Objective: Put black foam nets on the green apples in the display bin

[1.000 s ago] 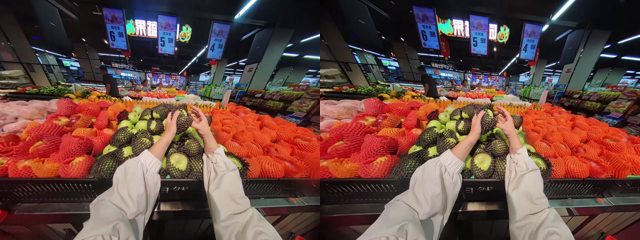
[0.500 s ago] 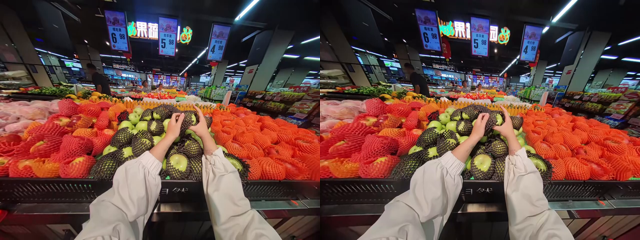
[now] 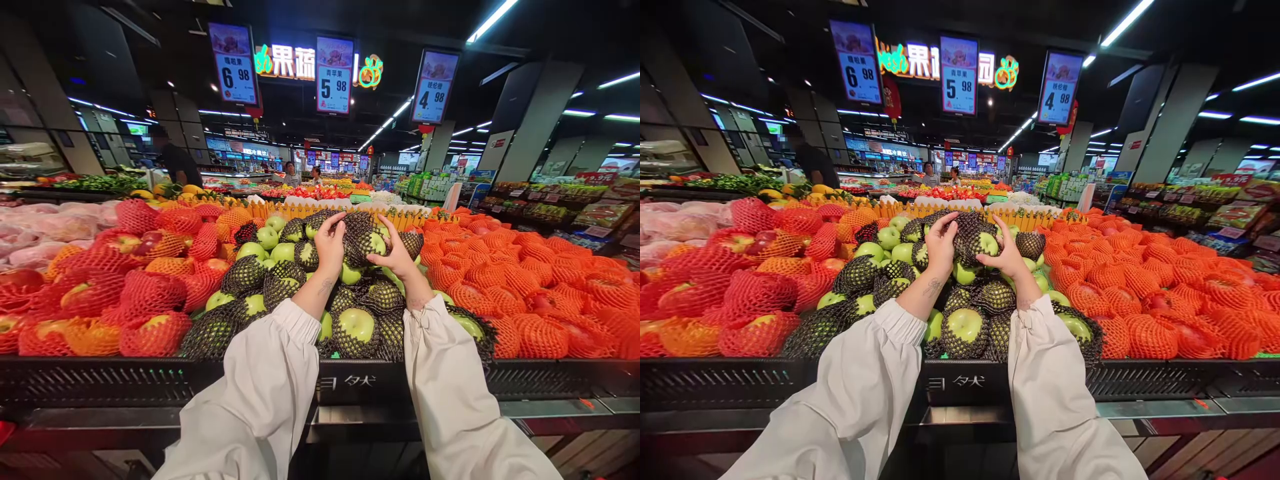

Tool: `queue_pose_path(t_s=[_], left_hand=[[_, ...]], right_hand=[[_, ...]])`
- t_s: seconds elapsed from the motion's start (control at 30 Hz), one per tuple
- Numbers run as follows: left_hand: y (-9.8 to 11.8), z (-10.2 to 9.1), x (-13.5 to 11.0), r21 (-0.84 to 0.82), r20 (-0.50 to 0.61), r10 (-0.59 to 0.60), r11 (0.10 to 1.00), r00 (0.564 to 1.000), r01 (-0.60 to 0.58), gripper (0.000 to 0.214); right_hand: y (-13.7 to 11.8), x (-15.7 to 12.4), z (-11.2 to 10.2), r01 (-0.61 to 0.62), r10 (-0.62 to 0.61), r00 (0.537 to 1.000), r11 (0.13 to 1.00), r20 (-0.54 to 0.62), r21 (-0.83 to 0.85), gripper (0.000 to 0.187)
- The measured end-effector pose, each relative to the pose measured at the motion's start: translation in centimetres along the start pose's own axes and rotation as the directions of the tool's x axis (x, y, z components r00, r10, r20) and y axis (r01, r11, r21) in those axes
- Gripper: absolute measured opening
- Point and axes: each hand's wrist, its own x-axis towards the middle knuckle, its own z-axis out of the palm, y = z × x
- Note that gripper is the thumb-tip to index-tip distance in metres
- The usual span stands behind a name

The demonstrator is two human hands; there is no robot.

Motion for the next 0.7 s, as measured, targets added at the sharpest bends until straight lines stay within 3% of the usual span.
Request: queue_pose_path(t_s=[0.17,0.3,0.43,0.6,0.7], left_hand=[[-0.5,0.3,-0.4,0.071,0.152,-0.017,0.997,0.988,0.007,0.027],[-0.8,0.8,-0.7,0.178,0.274,-0.127,0.981,0.953,0.079,0.039],[-1.2,1.3,-1.1,0.24,0.283,-0.185,0.964,0.941,0.117,0.039],[-0.5,1.5,-1.7,0.426,0.27,-0.258,0.896,0.928,0.125,0.04],[0.4,1.4,-2.0,0.605,0.249,-0.248,0.794,0.936,0.05,0.046]], right_hand=[[-0.8,-0.4,0.4,0.004,-0.012,0.995,0.996,0.099,0.084,0.128],[-0.3,-0.1,0.1,0.011,-0.015,0.999,0.997,0.052,0.079,0.12],[0.2,0.2,-0.4,0.045,-0.046,0.999,0.999,-0.025,-0.021,0.099],[0.7,0.4,0.1,0.022,-0.022,1.0,0.999,-0.014,-0.031,0.082],[0.1,0.6,0.5,-0.03,0.006,0.976,0.994,-0.22,-0.106,0.081]])
